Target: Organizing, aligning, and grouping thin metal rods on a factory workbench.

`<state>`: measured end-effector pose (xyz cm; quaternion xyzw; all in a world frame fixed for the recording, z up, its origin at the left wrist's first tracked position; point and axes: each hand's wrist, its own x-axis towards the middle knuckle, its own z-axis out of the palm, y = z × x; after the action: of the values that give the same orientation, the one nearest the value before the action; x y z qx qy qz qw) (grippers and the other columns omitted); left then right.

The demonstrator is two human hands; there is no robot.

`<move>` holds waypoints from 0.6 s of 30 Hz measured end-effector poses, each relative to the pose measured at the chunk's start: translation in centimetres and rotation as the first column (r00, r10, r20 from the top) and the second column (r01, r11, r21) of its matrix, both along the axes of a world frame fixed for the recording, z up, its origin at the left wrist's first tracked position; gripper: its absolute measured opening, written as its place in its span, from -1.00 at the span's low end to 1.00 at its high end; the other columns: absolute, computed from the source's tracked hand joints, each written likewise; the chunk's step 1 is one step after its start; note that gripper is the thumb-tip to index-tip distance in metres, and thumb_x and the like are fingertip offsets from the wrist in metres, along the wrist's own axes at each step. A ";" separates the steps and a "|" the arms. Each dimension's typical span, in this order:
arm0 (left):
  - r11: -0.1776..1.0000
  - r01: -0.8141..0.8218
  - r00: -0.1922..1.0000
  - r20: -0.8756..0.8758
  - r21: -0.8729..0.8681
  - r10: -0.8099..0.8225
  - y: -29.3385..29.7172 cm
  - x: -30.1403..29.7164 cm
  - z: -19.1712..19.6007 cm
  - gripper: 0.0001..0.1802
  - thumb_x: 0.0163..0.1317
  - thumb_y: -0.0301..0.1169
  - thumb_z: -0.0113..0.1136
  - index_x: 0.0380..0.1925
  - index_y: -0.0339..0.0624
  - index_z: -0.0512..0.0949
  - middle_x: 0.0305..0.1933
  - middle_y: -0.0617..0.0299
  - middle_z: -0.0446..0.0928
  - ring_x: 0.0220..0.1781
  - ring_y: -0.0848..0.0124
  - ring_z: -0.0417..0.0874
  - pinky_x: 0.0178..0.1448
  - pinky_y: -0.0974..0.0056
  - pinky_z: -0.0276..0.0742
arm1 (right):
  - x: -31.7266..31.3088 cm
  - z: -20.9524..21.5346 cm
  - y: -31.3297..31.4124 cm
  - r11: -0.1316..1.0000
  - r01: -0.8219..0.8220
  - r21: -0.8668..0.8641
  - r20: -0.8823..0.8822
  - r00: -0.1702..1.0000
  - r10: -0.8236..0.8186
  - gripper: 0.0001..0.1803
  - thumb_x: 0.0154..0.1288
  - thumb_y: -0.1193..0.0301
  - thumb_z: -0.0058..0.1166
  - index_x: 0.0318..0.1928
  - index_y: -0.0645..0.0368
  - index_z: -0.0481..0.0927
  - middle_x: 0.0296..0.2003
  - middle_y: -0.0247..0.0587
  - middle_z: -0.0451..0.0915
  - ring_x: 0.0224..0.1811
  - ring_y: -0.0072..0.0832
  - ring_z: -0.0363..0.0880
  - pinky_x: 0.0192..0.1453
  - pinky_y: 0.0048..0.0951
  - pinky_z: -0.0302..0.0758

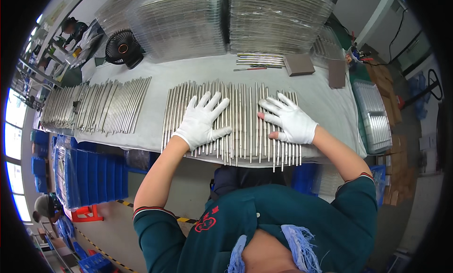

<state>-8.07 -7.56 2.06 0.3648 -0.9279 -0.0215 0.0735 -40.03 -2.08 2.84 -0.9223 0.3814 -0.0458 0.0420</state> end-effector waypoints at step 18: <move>0.991 0.127 0.987 0.090 0.037 -0.129 0.5 -3.8 -0.2 -0.07 0.29 0.19 0.06 0.39 -0.37 0.22 0.48 -0.22 0.18 0.54 -0.18 0.09 0.56 -0.19 -0.10 | 2.7 -2.6 -2.5 0.998 -0.050 -0.046 0.115 0.992 0.055 -0.15 0.40 -0.27 -0.27 0.42 0.11 0.33 0.44 0.07 0.22 0.54 -0.09 0.09 0.60 0.02 -0.12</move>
<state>-11.91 -7.10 1.85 0.3062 -0.9514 -0.0237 0.0234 -37.37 -4.61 0.24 -0.9285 0.3528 -0.1062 0.0456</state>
